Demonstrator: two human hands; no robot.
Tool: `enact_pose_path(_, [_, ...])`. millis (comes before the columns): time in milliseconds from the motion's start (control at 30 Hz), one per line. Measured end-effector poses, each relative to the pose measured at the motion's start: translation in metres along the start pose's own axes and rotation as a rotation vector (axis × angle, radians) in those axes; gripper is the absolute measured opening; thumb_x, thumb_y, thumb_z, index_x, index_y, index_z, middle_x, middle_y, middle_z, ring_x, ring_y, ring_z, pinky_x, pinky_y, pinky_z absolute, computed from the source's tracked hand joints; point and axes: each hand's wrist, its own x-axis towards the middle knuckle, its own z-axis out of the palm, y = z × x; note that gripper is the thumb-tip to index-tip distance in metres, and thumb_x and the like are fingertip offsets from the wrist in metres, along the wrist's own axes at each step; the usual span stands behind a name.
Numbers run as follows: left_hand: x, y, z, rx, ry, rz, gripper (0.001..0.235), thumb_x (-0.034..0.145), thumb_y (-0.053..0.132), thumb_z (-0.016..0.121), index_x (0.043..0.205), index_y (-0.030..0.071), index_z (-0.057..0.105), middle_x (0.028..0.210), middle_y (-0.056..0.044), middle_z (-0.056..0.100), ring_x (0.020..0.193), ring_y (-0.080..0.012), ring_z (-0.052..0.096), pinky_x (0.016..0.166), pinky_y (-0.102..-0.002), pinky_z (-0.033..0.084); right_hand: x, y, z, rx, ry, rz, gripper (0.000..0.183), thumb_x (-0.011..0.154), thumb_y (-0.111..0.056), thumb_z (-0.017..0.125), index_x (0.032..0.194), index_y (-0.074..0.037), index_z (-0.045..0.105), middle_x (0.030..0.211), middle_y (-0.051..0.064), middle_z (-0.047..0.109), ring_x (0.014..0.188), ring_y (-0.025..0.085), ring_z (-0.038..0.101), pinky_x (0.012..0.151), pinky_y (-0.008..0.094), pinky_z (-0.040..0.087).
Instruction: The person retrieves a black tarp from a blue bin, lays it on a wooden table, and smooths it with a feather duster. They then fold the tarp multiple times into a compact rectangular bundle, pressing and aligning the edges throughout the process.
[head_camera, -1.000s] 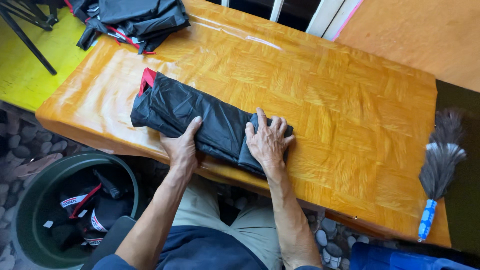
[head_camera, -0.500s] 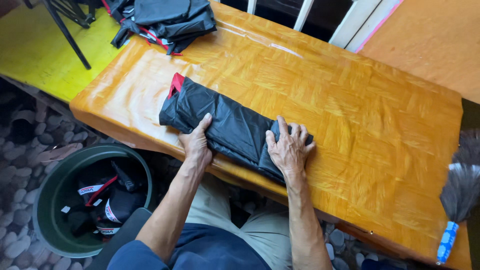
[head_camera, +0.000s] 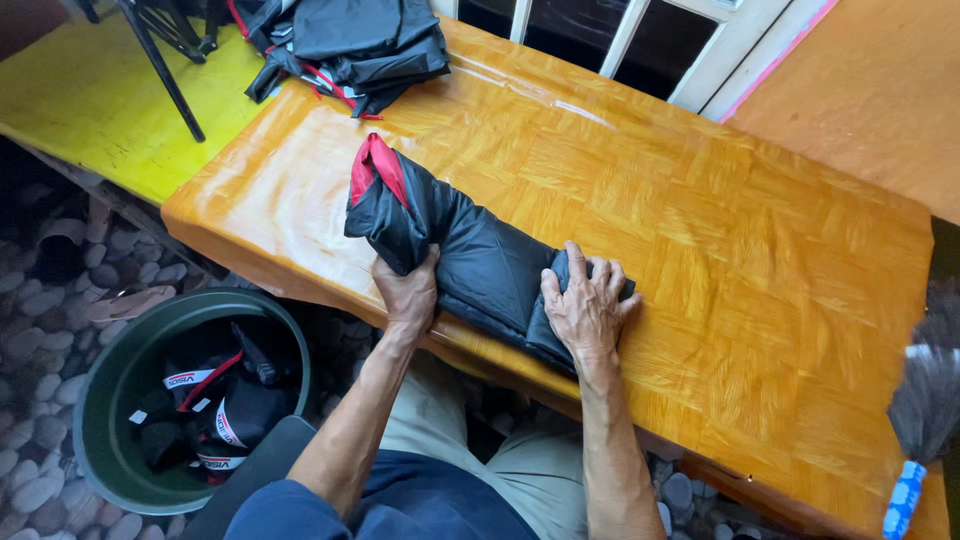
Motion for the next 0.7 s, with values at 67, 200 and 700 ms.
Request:
enact_pose_path(67, [0.006, -0.010, -0.008, 0.124, -0.101, 0.073, 0.019, 0.073, 0.002, 0.085, 0.080, 0.014, 0.071, 0.072, 0.002, 0.069, 0.069, -0.0060, 0.064, 0.062, -0.024, 0.051, -0.004, -0.004, -0.003, 0.016, 0.073, -0.057, 0.064, 0.095, -0.057, 0.052, 0.153, -0.031, 0.045, 0.144, 0.015, 0.047, 0.147, 0.041, 0.028, 0.105, 0.085, 0.015])
enact_pose_path(200, [0.019, -0.026, -0.015, 0.180, -0.202, 0.153, 0.027, 0.070, -0.001, 0.086, 0.090, 0.012, 0.073, 0.082, -0.004, 0.075, 0.081, -0.0098, 0.069, 0.072, -0.030, 0.055, 0.000, -0.001, 0.014, -0.096, 0.404, -0.298, 0.074, 0.091, -0.037, 0.066, 0.159, -0.018, 0.044, 0.159, 0.032, 0.035, 0.150, 0.052, 0.023, 0.101, 0.090, 0.002])
enact_pose_path(700, [0.017, 0.039, -0.019, 0.255, -0.958, 0.860, 0.045, 0.091, 0.024, 0.077, 0.132, 0.010, 0.069, 0.155, -0.013, 0.054, 0.145, -0.0438, 0.042, 0.114, -0.053, 0.040, 0.013, -0.003, 0.014, -0.015, 0.301, -0.582, 0.072, 0.080, -0.010, 0.053, 0.152, -0.010, 0.046, 0.158, 0.021, 0.041, 0.150, 0.041, 0.035, 0.119, 0.069, 0.021])
